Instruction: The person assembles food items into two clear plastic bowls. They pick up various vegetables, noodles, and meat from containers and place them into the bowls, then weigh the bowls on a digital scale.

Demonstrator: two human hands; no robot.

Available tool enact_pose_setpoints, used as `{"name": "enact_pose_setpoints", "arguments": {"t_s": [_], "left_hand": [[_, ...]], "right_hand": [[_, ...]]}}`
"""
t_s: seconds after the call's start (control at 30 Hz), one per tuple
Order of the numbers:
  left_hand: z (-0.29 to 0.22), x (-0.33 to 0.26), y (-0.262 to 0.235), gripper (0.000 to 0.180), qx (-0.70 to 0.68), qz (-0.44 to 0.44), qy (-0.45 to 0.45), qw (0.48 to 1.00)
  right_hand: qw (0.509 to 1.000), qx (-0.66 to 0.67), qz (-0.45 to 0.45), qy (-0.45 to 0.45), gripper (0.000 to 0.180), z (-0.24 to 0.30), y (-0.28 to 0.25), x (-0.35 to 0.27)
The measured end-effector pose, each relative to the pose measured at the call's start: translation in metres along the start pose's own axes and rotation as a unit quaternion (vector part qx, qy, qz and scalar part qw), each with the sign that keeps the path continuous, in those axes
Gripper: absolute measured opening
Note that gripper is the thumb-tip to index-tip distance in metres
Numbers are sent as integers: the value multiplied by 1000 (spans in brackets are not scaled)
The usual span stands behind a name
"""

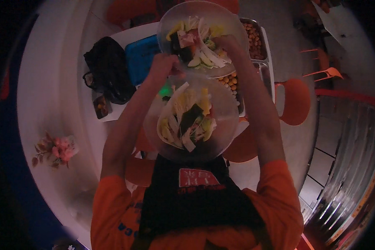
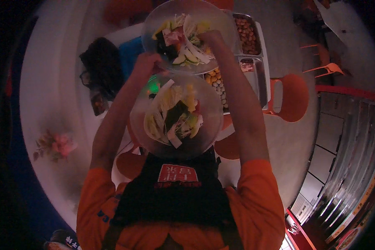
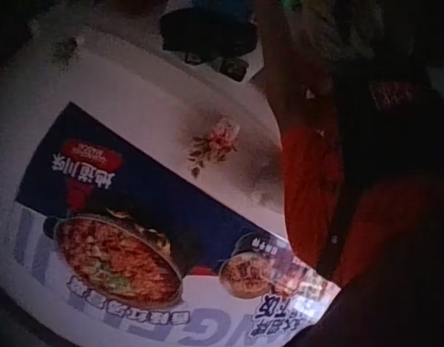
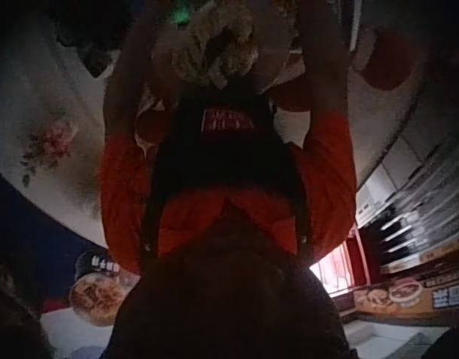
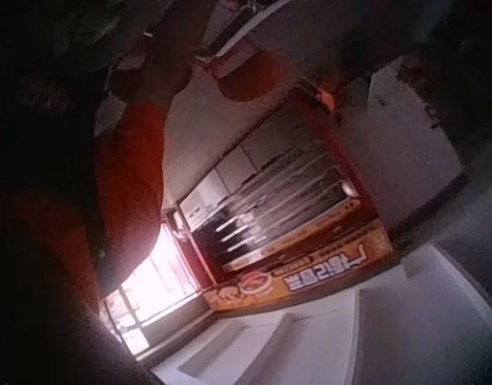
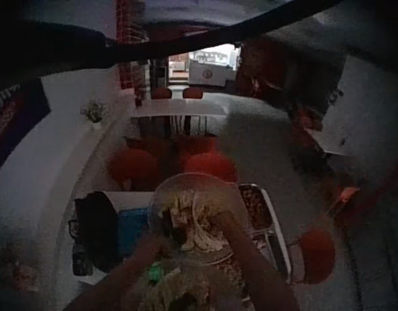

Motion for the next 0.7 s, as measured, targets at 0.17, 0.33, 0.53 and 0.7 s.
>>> {"name": "enact_pose_setpoints", "arguments": {"t_s": [0.17,0.33,0.53,0.7], "left_hand": [[0,-3,4,19,-10,28,3,1000],[1,0,1,22,29,2,-11,1000],[3,3,4,21,-7,10,-13,1000],[-1,3,4,20,28,-9,1,1000]], "right_hand": [[993,-94,-46,-48,34,-5,0,7],[966,-140,-157,-151,29,13,-15,-9],[904,-250,-198,-285,30,86,15,-49],[837,-330,-205,-385,34,74,53,-63]]}}
Point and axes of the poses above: each hand's wrist, its own x-axis towards the middle knuckle, its own y-axis out of the palm, z = x × y, the point moved 2 cm from there along x, towards the middle knuckle, and after that the axes turned 5 degrees about -x, right-handed, at the moved point
